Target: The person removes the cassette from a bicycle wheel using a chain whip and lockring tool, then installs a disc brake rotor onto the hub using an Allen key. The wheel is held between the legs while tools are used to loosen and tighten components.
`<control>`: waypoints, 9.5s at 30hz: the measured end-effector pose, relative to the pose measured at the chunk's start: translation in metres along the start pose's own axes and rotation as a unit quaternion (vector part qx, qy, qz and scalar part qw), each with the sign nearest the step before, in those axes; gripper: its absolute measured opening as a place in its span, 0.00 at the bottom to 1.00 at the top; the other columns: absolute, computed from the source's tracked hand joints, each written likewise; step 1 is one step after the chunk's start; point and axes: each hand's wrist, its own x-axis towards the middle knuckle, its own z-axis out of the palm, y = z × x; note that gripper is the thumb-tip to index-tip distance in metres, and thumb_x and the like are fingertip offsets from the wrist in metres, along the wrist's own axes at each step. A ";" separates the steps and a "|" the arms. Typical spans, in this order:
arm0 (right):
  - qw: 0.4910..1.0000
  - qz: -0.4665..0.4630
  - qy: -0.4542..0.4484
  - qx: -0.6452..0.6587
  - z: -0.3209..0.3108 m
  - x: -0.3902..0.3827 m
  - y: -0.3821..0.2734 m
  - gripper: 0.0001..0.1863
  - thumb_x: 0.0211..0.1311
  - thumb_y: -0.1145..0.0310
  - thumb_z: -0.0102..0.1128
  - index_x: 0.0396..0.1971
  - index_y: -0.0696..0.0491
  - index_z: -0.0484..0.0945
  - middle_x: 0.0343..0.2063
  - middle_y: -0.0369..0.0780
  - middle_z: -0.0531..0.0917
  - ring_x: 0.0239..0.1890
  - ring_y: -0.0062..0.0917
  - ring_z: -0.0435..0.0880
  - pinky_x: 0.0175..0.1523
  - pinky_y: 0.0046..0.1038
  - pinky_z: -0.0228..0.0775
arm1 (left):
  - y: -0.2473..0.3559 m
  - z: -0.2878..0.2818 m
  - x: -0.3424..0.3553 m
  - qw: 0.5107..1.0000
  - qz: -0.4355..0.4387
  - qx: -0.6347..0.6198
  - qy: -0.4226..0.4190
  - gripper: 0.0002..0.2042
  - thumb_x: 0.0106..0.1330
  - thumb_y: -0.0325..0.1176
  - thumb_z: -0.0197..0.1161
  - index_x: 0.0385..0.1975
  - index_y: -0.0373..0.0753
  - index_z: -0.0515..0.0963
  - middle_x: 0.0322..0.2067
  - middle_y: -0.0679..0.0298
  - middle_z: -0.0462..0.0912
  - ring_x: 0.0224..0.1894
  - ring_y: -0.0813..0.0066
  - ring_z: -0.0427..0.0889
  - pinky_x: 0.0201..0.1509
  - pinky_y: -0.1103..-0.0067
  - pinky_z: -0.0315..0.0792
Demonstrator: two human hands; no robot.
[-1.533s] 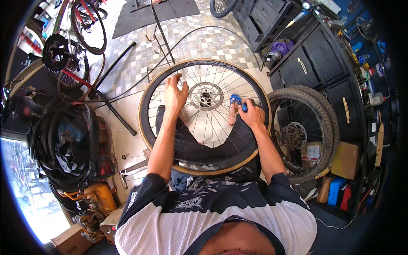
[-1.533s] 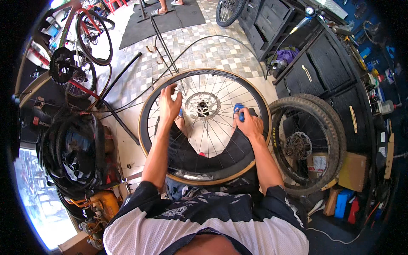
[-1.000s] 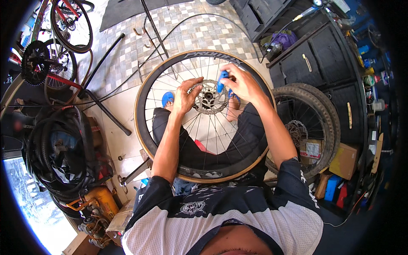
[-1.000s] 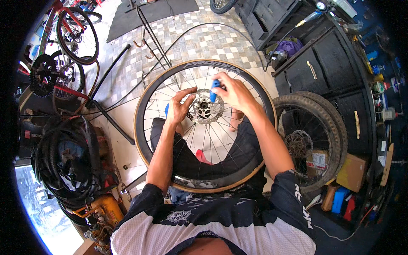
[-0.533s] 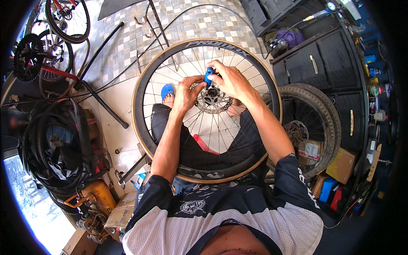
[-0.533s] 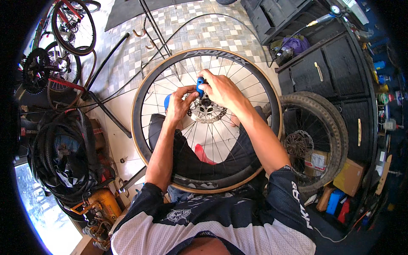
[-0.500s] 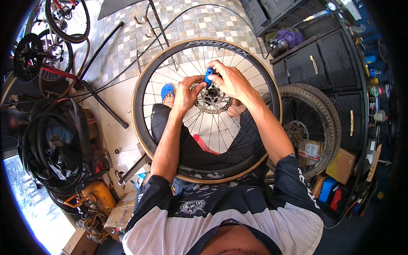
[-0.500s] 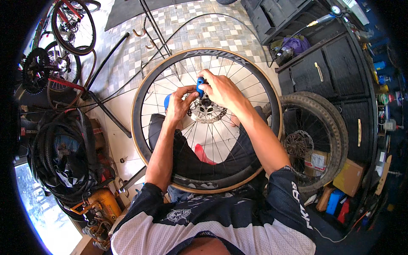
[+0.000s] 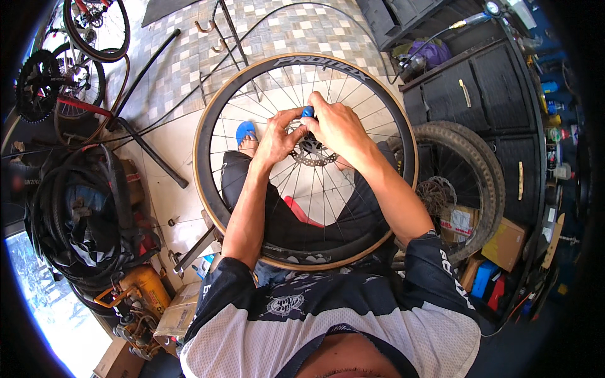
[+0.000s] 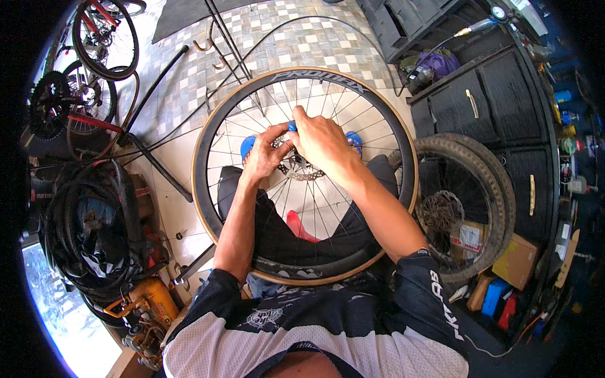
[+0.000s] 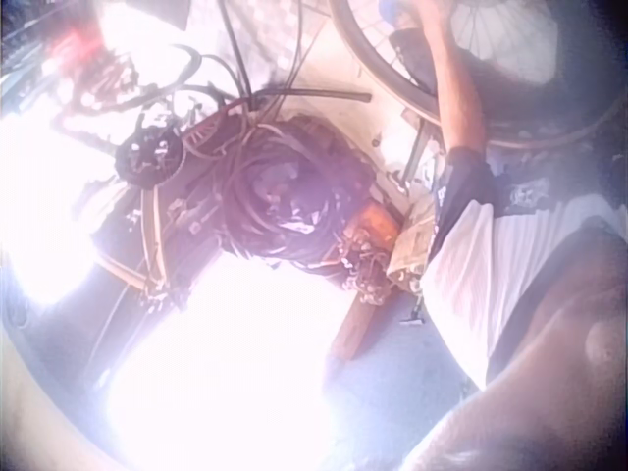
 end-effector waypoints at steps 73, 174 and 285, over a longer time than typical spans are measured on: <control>0.987 0.149 0.043 -0.053 0.033 -0.044 -0.038 0.23 0.79 0.53 0.52 0.48 0.61 0.62 0.21 0.55 0.85 0.26 0.52 0.88 0.34 0.52 0.80 | -0.006 0.006 -0.018 0.990 0.014 0.079 -0.114 0.21 0.65 0.31 0.67 0.59 0.42 0.81 0.60 0.51 0.79 0.67 0.51 0.73 0.73 0.53 0.58; 0.975 0.026 0.219 -0.027 0.051 -0.004 0.038 0.15 0.53 0.60 0.74 0.31 0.50 0.75 0.23 0.39 0.84 0.32 0.37 0.84 0.48 0.42 0.61 | 0.004 0.008 0.013 0.990 -0.084 -0.003 0.114 0.11 0.75 0.34 0.62 0.45 0.34 0.85 0.35 0.53 0.91 0.37 0.60 0.91 0.45 0.69 0.80; 0.986 0.144 0.070 -0.045 0.031 -0.013 -0.031 0.24 0.65 0.47 0.64 0.37 0.57 0.81 0.24 0.53 0.87 0.31 0.50 0.90 0.40 0.49 0.82 | 0.000 -0.019 -0.009 0.988 -0.069 -0.018 0.136 0.12 0.75 0.36 0.62 0.42 0.34 0.88 0.36 0.53 0.92 0.43 0.58 0.89 0.52 0.68 0.79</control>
